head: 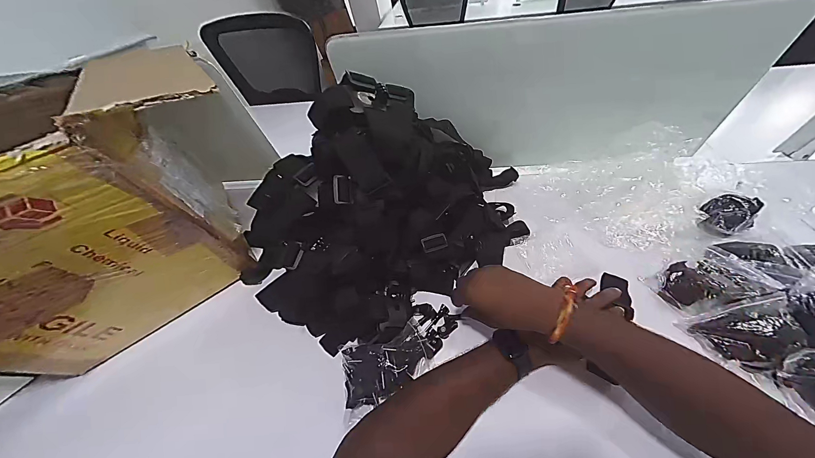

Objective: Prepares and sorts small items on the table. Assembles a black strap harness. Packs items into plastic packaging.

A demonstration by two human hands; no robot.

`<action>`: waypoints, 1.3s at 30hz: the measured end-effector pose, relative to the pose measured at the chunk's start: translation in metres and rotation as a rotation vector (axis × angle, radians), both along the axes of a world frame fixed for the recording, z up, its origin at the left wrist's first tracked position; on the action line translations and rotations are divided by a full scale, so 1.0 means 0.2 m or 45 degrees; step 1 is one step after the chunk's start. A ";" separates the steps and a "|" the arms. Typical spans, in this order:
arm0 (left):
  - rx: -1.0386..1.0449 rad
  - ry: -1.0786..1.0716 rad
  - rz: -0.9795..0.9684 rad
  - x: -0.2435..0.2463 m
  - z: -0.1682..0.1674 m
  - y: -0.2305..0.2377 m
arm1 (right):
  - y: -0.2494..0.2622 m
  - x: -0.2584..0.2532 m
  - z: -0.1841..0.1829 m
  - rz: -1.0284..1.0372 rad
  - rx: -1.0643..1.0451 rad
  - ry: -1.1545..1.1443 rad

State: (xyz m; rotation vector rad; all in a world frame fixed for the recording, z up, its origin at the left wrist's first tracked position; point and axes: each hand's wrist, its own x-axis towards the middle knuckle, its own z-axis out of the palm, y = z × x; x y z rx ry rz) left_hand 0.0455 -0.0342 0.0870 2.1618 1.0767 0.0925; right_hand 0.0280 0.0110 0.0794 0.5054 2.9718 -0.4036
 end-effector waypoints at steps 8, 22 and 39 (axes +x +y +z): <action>0.134 0.052 -0.138 -0.04 -0.12 0.05 | 0.01 -0.12 -0.01 -0.075 -0.047 -0.263; 0.727 -0.312 -0.096 -0.14 -0.44 0.22 | 0.20 0.89 0.01 -0.762 0.013 1.233; 0.773 -0.045 0.028 -0.20 -0.43 0.29 | 0.19 1.00 -0.39 -1.069 -0.687 1.580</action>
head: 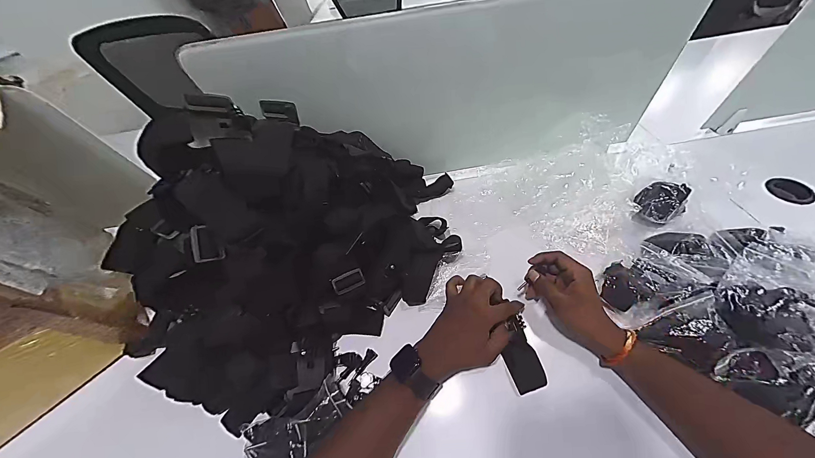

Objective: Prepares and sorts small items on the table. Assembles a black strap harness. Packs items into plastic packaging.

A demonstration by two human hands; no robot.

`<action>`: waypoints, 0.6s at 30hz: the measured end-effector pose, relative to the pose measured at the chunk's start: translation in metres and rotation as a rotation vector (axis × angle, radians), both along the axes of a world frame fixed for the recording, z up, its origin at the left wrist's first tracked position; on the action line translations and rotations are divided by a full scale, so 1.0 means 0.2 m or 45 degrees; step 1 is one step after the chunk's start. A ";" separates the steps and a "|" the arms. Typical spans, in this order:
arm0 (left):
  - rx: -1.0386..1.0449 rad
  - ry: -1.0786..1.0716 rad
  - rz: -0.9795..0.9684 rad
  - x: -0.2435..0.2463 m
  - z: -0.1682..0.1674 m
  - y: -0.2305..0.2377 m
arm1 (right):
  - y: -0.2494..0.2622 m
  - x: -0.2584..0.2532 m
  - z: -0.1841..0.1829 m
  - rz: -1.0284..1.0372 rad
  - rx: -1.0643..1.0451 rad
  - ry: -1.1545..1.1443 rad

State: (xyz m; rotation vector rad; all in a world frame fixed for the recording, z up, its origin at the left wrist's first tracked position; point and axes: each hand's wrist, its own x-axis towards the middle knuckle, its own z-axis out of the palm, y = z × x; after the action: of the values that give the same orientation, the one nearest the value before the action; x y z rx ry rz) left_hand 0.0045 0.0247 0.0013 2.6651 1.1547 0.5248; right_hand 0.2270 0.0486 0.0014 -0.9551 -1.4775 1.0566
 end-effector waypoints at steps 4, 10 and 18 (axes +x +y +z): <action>0.000 -0.016 0.006 0.00 -0.01 0.00 | 0.02 0.02 -0.03 -0.062 0.053 0.050; 0.027 0.006 0.218 0.17 0.05 -0.17 | 0.01 0.03 0.04 0.032 0.253 0.078; -0.210 -0.664 0.092 0.17 0.05 -0.42 | -0.21 -0.43 0.35 0.524 0.937 -0.611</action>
State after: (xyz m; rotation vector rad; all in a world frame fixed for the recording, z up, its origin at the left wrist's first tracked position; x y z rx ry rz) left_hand 0.0382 -0.0598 0.0121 2.1627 1.0758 1.0125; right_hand 0.1418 0.0063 0.0710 -0.3807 -2.3059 0.4681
